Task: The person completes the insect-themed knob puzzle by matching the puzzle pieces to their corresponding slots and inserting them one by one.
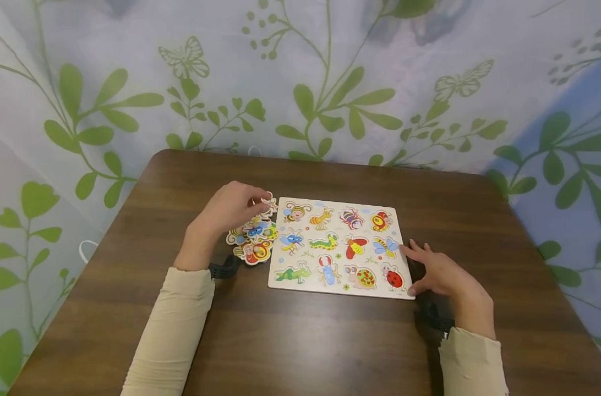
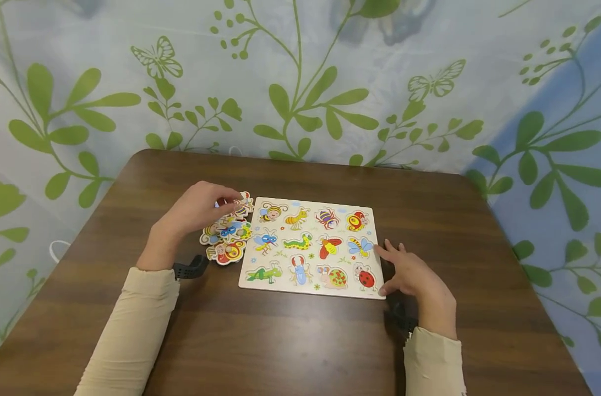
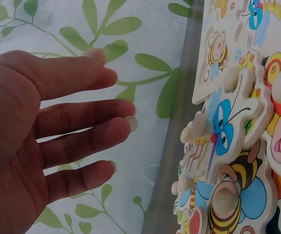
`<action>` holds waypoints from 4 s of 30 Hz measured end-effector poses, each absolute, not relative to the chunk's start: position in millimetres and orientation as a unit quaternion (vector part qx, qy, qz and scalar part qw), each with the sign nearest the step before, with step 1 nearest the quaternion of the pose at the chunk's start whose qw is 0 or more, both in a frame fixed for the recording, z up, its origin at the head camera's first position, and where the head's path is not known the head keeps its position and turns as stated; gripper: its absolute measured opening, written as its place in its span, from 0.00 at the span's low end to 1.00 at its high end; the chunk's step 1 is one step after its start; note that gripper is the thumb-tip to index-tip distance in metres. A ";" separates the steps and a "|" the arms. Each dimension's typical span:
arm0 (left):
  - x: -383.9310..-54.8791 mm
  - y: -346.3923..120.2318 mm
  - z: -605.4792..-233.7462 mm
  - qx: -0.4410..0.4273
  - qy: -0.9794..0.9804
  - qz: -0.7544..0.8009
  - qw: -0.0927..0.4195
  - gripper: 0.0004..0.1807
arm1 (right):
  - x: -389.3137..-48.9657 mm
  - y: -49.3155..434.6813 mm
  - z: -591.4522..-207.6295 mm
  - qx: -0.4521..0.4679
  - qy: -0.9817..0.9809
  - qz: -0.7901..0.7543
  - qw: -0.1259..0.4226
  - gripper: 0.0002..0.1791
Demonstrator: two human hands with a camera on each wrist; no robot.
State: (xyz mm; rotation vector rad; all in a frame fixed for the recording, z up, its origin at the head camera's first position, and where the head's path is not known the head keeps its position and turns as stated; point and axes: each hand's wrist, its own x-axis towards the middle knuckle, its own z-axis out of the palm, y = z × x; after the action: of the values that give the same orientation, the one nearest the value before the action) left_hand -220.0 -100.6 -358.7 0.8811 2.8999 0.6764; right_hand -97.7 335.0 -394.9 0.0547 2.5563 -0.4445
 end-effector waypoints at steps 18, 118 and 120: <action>-229.9 -107.8 -371.3 0.289 0.925 0.184 0.163 0.10 | -95.8 337.6 -393.4 0.027 0.944 -0.184 0.271 0.64; -213.3 -64.9 -427.7 0.337 0.843 0.416 0.045 0.07 | -96.6 342.4 -396.3 0.012 0.945 -0.186 0.268 0.64; -212.0 -64.0 -428.3 0.335 0.849 0.407 0.044 0.07 | -96.4 342.3 -395.7 0.013 0.945 -0.187 0.269 0.65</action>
State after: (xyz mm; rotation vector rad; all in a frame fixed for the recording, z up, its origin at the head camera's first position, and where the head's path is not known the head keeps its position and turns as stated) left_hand -212.0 -64.0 -428.3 1.0254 2.5943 1.2443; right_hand -96.4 342.3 -395.7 0.0351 2.5482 -0.5030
